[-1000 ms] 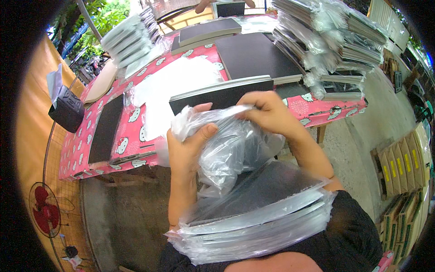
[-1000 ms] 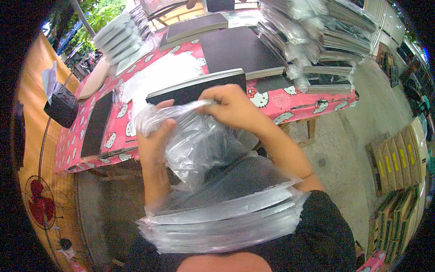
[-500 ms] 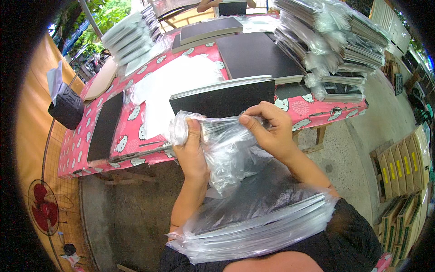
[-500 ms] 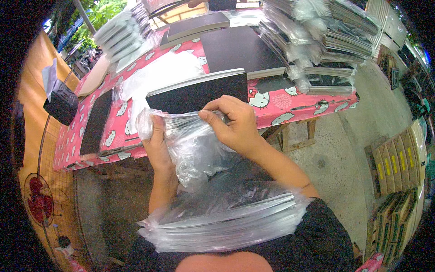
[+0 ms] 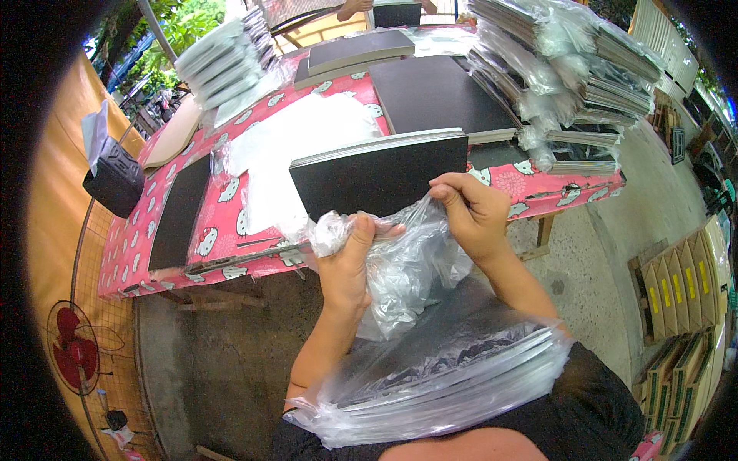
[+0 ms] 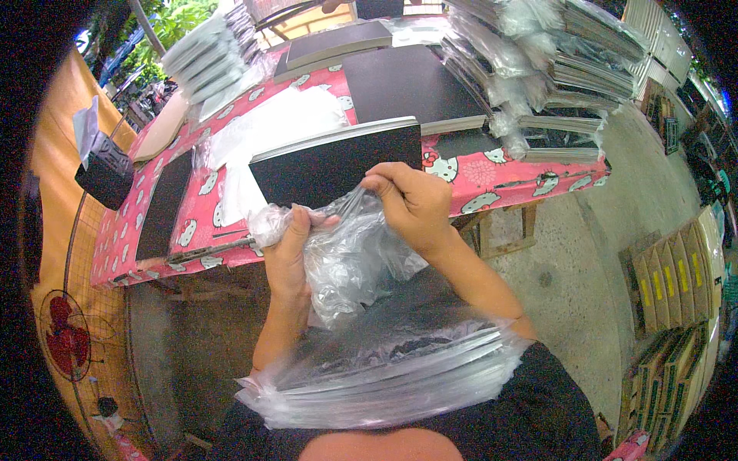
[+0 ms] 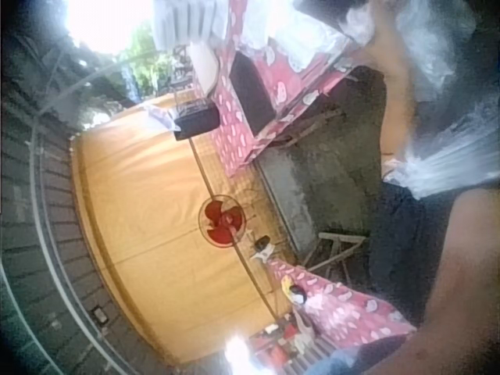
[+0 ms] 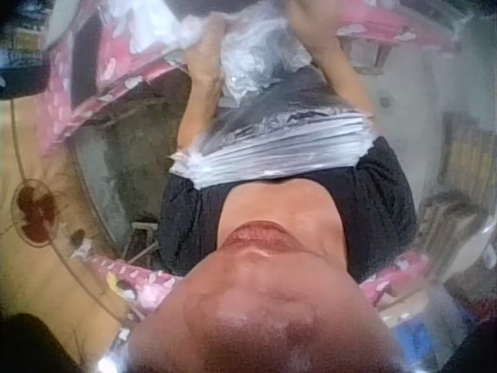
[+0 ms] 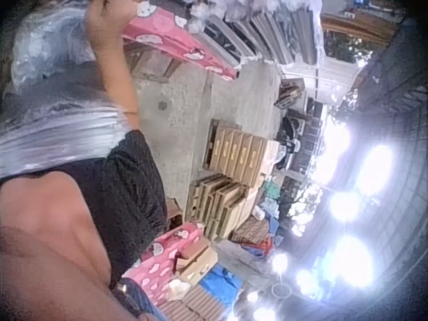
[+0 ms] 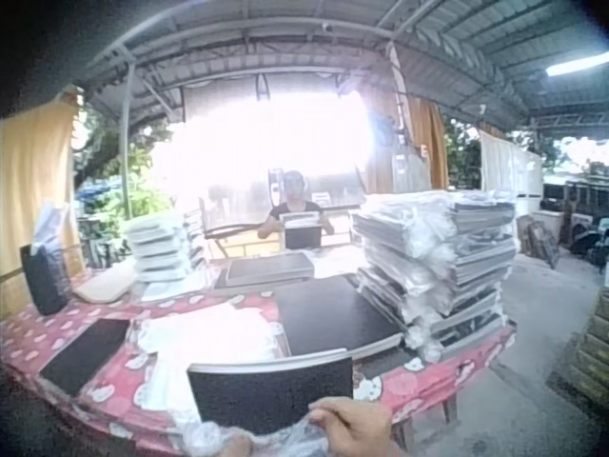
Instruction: The person wraps individual black-covered notebooks in clear plastic sheets and stacks them on top of one another.
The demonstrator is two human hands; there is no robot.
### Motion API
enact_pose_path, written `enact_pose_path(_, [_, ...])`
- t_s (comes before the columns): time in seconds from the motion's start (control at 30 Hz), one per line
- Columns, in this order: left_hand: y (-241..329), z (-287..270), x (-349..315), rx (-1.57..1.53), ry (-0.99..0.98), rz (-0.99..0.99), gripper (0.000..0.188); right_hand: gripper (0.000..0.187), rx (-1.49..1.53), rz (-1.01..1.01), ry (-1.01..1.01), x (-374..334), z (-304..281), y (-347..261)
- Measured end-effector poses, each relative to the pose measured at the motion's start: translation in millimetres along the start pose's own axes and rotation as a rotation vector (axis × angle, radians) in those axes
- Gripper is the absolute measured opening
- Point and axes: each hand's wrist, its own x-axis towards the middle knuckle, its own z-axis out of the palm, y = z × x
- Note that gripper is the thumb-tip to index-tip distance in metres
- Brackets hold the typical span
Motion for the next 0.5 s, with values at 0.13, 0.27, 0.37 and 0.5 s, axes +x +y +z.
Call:
enact_pose_path(0.13, [0.0,2.5,0.1,0.072,0.131,-0.019,0.023,0.010,0.033,0.012,0.052,1.9,0.5,5.1])
enact_pose_path(0.27, [-7.6,-5.6,0.0,0.130,0.042,-0.004,0.029,0.012,0.142,0.003,0.047,5.8,1.4,11.8])
enact_pose_path(0.37, [-6.0,-11.7,8.4,0.361,-0.110,-0.130,0.034,0.013,0.813,0.334,-0.037,9.7,-4.2,1.6])
enact_pose_path(0.5, [9.9,-40.5,41.1,0.302,-0.377,-0.131,0.043,0.014,0.585,0.168,-0.898,-4.3,-15.8,18.5])
